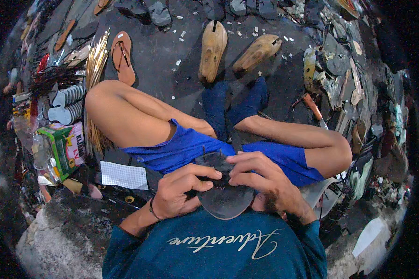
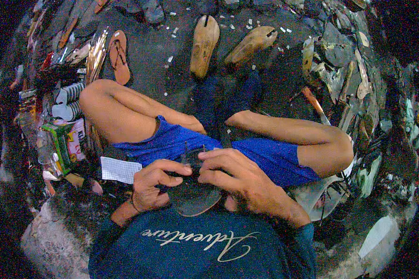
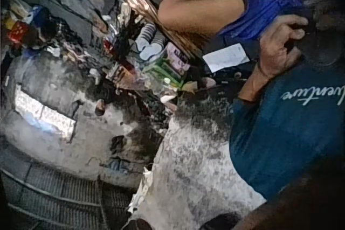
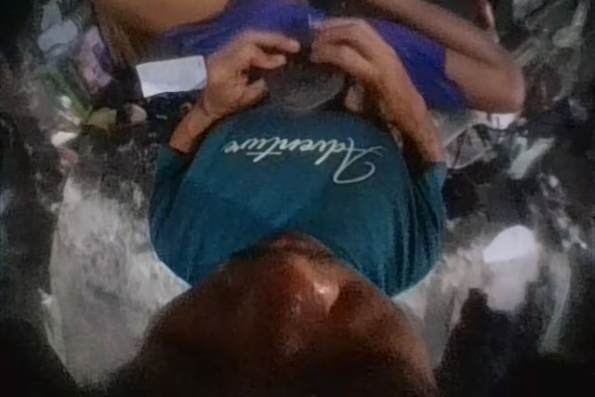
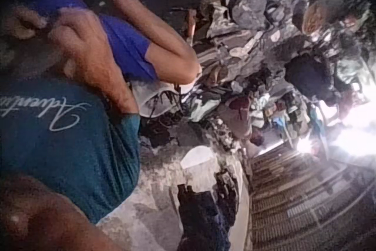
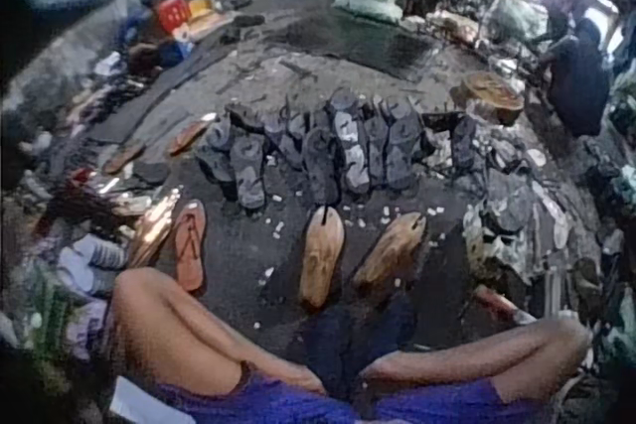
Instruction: The person applies a yellowish liquid to a flat surface using a brush, then handles multiple sandals, inspecting and adjusting their straps and soles. The person works on the floor in a cluttered workshop environment.
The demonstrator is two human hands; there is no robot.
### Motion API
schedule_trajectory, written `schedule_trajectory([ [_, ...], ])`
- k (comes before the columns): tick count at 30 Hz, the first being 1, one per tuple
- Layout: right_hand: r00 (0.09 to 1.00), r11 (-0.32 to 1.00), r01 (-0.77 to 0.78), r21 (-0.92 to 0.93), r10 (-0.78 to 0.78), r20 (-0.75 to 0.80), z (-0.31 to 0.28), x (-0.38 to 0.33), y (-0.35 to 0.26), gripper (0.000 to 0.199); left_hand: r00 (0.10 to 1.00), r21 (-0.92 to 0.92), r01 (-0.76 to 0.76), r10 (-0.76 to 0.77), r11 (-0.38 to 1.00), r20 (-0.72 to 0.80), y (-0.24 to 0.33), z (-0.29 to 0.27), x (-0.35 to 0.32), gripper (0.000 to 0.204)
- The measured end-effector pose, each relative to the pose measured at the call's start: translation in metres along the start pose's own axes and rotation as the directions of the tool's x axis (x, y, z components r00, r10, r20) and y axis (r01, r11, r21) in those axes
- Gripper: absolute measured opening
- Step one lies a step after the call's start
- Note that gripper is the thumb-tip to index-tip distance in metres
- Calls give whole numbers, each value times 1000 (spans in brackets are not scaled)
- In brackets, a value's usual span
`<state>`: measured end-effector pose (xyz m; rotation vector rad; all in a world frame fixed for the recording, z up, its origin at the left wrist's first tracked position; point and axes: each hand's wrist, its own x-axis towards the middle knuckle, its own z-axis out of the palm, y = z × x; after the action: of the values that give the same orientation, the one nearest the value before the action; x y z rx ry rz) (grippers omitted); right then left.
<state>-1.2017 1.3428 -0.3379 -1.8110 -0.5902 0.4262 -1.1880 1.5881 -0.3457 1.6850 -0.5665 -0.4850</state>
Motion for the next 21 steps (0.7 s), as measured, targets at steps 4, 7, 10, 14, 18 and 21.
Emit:
schedule_trajectory([
  [4,996,997,80,-5,-80,-48,-2,21,32,51,987,50,38,-30,998,-157,-10,-3,10,26],
  [7,931,893,-9,451,172,-321,-16,71,58,61,809,28,240,-184,970,-559,-15,-17,15,37],
  [10,606,915,-293,278,403,-686,11,131,168,83,772,-332,174,-338,927,-538,-9,-25,54,51],
  [14,557,751,-639,-167,303,-774,55,175,245,76,759,-858,330,-651,393,-5,-88,10,21,74],
  [18,590,779,-420,465,624,-512,19,156,240,58,945,-948,214,-294,235,141,-70,38,51,64],
  [21,677,338,31,941,686,-268,-26,108,198,51,956,-981,69,-292,180,13,-87,19,72,57],
])
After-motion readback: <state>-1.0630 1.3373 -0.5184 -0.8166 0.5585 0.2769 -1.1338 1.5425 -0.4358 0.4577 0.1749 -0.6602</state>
